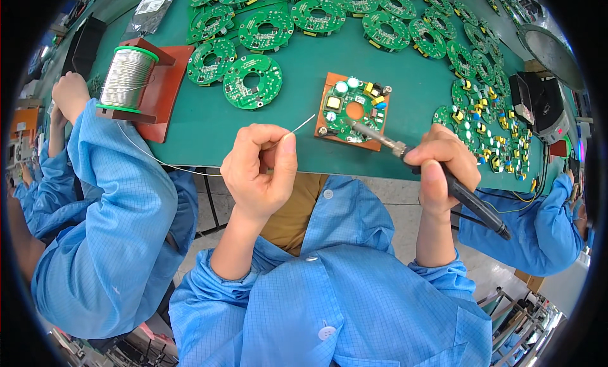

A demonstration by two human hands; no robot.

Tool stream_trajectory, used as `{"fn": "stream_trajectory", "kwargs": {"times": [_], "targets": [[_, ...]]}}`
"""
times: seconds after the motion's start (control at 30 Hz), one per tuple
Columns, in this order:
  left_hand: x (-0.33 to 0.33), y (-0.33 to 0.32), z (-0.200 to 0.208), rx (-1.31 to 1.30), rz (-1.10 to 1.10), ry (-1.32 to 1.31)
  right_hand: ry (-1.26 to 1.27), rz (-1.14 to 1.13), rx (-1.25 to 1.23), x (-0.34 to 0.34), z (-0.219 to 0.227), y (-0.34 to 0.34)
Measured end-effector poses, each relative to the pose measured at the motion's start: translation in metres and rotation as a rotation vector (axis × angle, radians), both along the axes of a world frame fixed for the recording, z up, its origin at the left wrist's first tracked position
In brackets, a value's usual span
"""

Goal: The person positions circuit boards onto a fixture block by hand and solders electronic components onto them using a soldering iron and solder wire.

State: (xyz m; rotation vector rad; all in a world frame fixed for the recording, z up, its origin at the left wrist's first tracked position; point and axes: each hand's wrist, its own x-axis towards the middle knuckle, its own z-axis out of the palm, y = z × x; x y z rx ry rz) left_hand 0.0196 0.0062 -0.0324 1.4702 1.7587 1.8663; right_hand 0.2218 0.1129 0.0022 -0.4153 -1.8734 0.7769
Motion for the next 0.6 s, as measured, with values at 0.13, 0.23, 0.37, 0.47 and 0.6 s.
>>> {"fn": "stream_trajectory", "kwargs": {"times": [0.13, 0.23, 0.37, 0.47, 0.6], "targets": [[-0.001, -0.001, -0.002, 0.012, -0.002, 0.000, 0.196, -0.035, -0.034, 0.009, -0.003, 0.002], [-0.001, -0.003, -0.003, -0.036, -0.004, -0.043, 0.275, -0.019, -0.080, 0.022, -0.001, 0.011], [0.000, -0.003, -0.002, -0.028, 0.024, -0.015, 0.202, -0.419, 0.077, 0.059, 0.006, 0.035], [0.002, -0.004, 0.003, -0.036, 0.008, -0.021, 0.046, -0.833, 0.156, 0.117, 0.019, 0.056], [0.001, -0.005, 0.008, -0.069, 0.013, 0.076, -0.105, -1.316, 0.323, 0.187, 0.008, 0.094]]}}
